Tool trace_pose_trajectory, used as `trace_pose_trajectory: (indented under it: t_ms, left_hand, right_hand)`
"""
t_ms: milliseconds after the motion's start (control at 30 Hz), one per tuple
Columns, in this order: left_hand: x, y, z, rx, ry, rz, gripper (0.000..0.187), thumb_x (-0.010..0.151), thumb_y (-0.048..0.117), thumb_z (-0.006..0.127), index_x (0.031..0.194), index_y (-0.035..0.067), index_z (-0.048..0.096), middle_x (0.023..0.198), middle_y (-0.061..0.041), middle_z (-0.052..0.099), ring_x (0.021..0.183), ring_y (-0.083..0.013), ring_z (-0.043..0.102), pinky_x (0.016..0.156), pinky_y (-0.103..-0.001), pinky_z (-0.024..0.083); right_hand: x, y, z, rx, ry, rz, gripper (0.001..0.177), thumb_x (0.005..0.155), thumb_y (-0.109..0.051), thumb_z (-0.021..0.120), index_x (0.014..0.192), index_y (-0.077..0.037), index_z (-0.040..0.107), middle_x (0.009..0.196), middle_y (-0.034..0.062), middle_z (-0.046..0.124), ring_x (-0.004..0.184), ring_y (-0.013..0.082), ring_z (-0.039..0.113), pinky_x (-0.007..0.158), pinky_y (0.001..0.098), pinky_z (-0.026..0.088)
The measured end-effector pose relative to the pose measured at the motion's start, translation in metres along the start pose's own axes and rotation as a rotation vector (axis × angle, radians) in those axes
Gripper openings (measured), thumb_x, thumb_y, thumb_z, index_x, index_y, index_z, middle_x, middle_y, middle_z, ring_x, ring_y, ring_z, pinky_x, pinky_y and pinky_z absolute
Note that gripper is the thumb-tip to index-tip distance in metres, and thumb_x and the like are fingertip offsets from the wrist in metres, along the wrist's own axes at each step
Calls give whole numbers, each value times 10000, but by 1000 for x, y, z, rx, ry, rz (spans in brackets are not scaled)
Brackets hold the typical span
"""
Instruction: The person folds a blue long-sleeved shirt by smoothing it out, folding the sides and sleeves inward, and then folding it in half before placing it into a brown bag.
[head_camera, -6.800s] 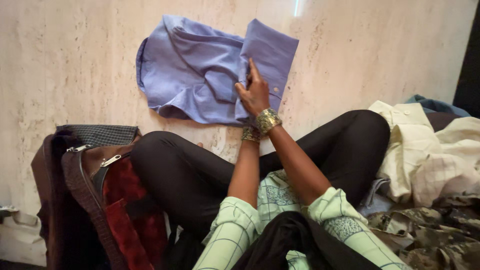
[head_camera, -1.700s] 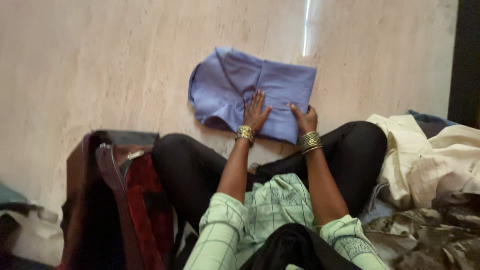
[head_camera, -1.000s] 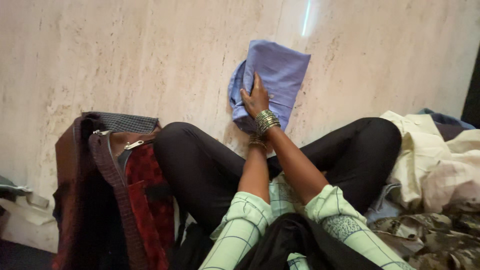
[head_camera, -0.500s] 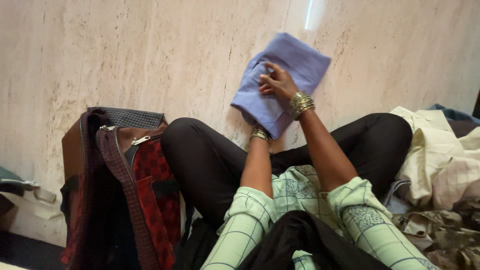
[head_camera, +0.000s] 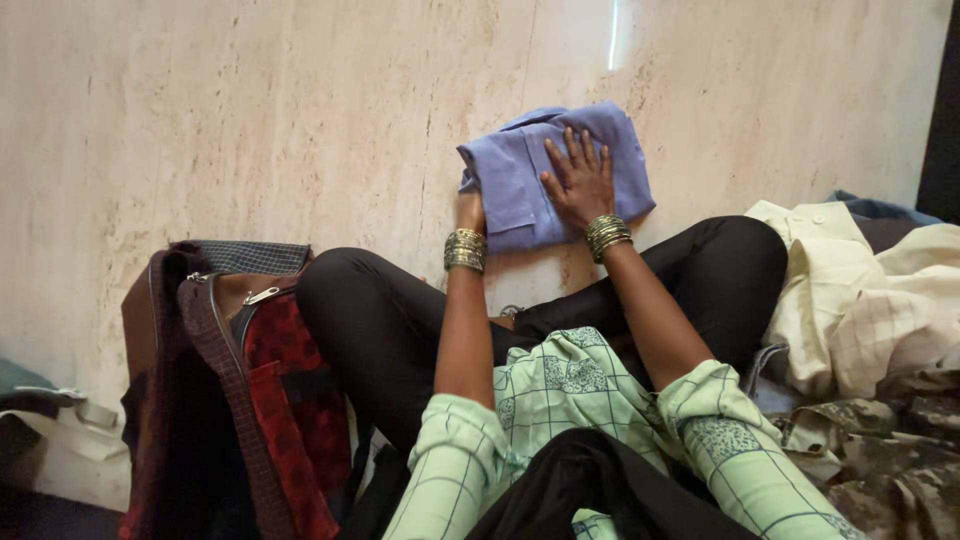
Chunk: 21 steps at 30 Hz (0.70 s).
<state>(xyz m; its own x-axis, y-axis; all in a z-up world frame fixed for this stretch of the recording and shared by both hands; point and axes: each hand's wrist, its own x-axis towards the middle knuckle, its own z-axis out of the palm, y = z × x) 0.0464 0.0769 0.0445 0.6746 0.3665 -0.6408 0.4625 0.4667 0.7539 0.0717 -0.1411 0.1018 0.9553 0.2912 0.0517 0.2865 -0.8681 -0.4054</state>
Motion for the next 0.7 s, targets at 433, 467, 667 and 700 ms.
trace_pose_trajectory:
  t_ms: [433,467,667,700]
  left_hand:
    - [-69,25,72,1536,-68,1006,687,1041,546,390,1598,145,355,1705,-56,185,1592,-242,89,1262,-549,-28]
    - [-64,23,68,1540,-67,1002,687,1041,546,390,1598,145,355,1705,-56,185,1592,-242,89,1262,-549,-28]
    - [-44,13,60,1581,-82,1029,661,1043,587,374,1613,256,334,1714,32,187,1594,-198,114,1228,-652,-49]
    - [-42,12,61,1578,-67,1061,651,1048,575,371,1616,259,334,1717,33,185,1598,-198,116,1231,-656,-43]
  right_hand:
    - [5,10,12,-129,37,-116,568,1097,-404,337,1653,-291,350,1764,39,180,1628,270,92,1227,681,-57]
    - [6,11,10,-128,6,-134,580,1076,-421,342,1640,-288,339,1749,30,170,1613,280,85,1204,691,-64]
    - [11,2,6,-59,-28,-76,617,1048,-439,369,1636,-269,292,1731,10,153,1595,285,101,1177,708,-70]
    - [12,1,5,-53,-33,-40,620,1042,-432,374,1637,-276,290,1733,2,154,1597,274,112,1180,711,-69]
